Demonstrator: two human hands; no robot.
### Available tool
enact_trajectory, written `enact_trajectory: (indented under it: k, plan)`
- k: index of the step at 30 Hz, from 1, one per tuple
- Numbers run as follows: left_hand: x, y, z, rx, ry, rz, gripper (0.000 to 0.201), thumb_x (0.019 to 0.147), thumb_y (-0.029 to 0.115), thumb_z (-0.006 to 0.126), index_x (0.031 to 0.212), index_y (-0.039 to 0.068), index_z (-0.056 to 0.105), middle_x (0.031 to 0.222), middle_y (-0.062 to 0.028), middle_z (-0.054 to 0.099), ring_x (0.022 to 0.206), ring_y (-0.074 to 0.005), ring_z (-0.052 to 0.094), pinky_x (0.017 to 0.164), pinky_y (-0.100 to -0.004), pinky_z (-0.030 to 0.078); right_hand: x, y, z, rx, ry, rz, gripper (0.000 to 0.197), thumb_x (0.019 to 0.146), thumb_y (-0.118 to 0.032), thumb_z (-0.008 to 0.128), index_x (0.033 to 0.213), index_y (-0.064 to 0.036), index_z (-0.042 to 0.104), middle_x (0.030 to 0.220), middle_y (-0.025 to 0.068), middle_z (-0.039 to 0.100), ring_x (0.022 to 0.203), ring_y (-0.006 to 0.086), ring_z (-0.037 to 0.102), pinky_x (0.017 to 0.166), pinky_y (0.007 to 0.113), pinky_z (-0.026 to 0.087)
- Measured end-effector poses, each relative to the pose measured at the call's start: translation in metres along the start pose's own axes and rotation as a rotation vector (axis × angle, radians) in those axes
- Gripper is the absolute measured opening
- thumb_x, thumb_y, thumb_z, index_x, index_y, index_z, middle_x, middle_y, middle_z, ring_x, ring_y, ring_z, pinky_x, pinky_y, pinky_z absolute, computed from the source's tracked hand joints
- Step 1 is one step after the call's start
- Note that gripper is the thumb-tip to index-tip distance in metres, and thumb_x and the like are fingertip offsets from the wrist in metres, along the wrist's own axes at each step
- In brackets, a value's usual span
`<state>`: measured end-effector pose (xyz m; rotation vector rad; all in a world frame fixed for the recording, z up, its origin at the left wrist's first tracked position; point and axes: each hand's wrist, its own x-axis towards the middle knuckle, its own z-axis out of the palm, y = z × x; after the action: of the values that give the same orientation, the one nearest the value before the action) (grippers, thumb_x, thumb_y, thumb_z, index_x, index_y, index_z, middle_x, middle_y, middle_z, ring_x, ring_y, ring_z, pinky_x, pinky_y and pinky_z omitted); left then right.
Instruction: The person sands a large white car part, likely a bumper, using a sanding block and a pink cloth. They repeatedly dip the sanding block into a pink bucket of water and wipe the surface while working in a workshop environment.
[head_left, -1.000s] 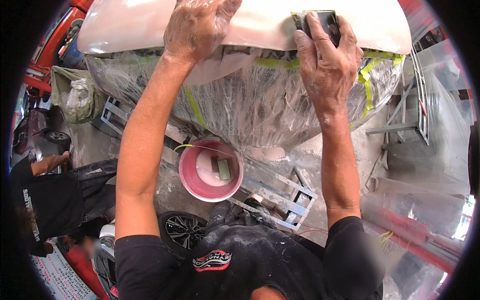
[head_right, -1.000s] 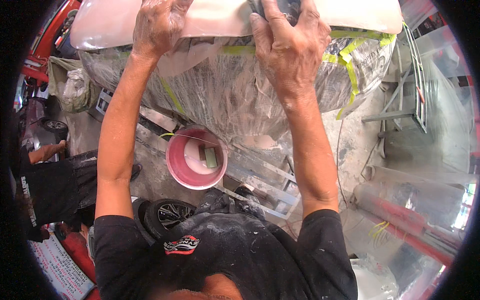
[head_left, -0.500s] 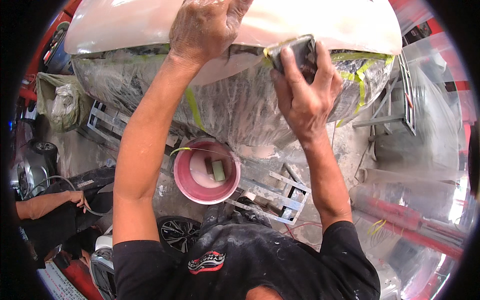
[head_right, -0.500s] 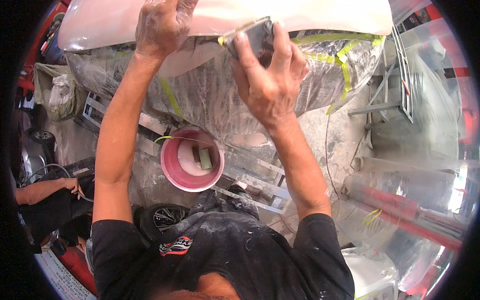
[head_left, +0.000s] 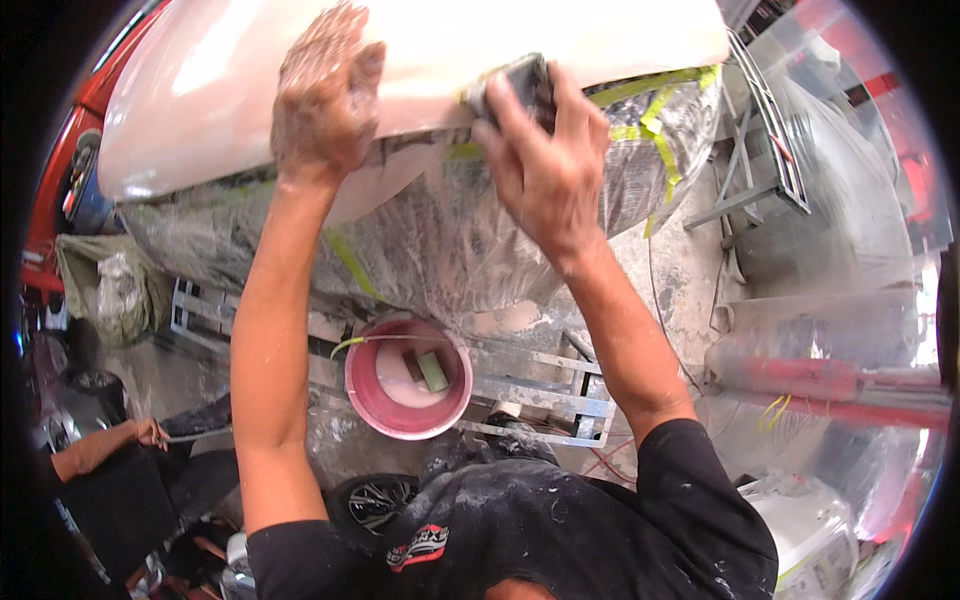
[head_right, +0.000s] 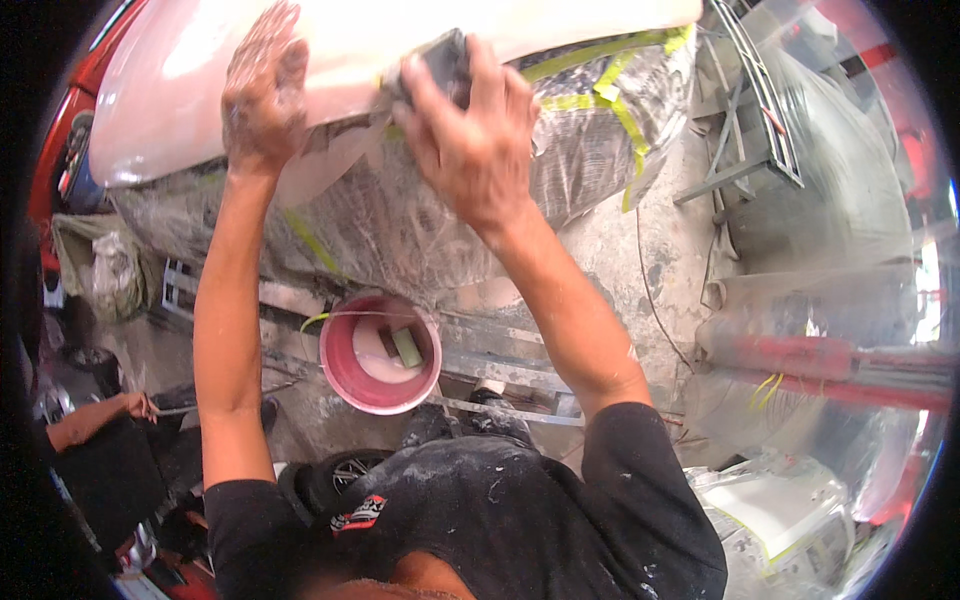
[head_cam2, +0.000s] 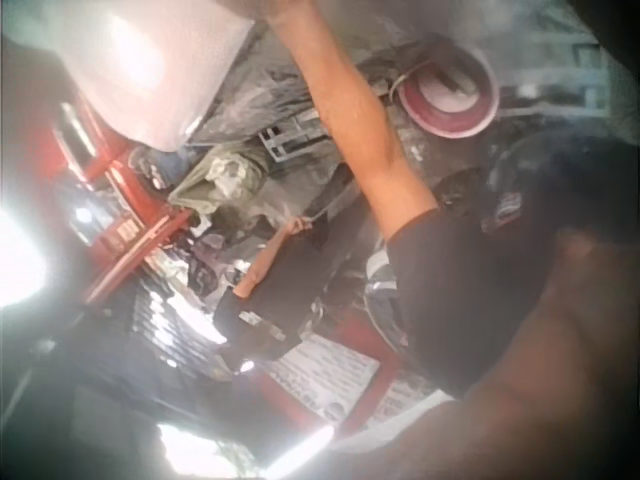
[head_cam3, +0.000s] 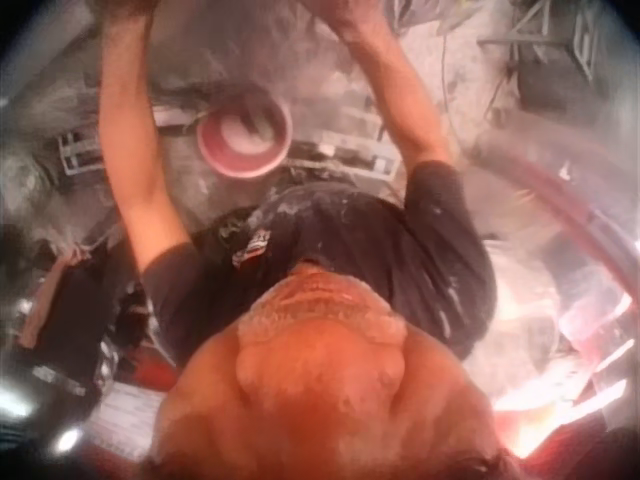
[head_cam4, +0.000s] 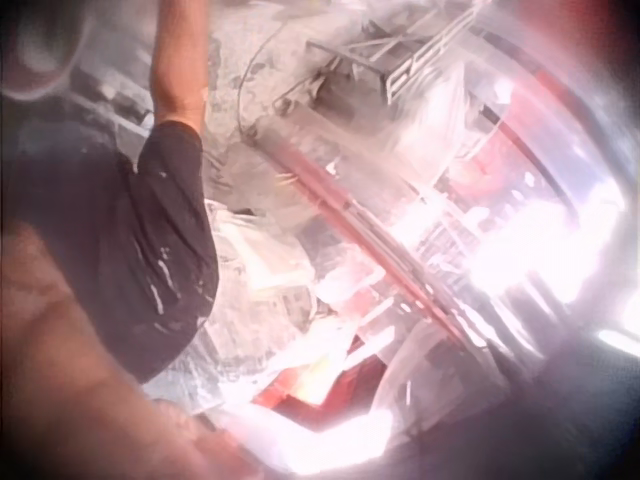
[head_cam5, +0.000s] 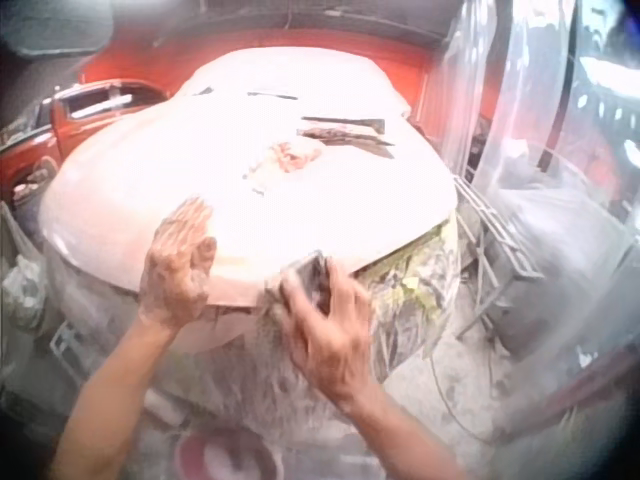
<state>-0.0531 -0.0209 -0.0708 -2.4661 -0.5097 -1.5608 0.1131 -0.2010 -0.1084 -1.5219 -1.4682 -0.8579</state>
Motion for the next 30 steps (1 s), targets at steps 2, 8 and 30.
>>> enact_trajectory:
  k: [2, 8, 30]
  plan:
    - [-0.002, 0.0, 0.006, 0.018, 0.024, 0.024, 0.047, 0.11, 0.036, 0.049, 0.132, 0.0, 0.068, 0.135, -0.0216, 0.067, 0.132, -0.0383, 0.059, 0.115, -0.0474, 0.043, 0.027, 0.024, 0.011, -0.018, 0.036, 0.104, 0.037, 0.092, -0.031, 0.073, 0.125, -0.0164, 0.075, 0.137, 0.0322, 0.055, 0.112, 0.0429, 0.057, 0.096, 0.053, 0.044]
    - [0.0, 0.0, 0.001, 0.033, 0.005, 0.038, 0.038, 0.109, 0.027, 0.055, 0.13, -0.002, 0.068, 0.133, -0.0234, 0.068, 0.129, -0.0389, 0.061, 0.111, -0.047, 0.047, -0.019, -0.001, 0.004, 0.023, -0.026, 0.117, 0.039, 0.098, -0.031, 0.068, 0.132, -0.0127, 0.072, 0.14, 0.0353, 0.055, 0.12, 0.0401, 0.059, 0.103, 0.053, 0.044]
    - [0.002, 0.006, -0.003, 0.095, -0.126, 0.031, 0.039, 0.11, 0.024, 0.051, 0.128, -0.006, 0.069, 0.137, -0.0221, 0.066, 0.135, -0.0369, 0.058, 0.113, -0.0456, 0.045, 0.035, 0.124, -0.015, -0.136, -0.163, 0.266, 0.044, 0.103, -0.048, 0.06, 0.127, -0.014, 0.074, 0.119, 0.0343, 0.067, 0.11, 0.0368, 0.067, 0.096, 0.052, 0.053]
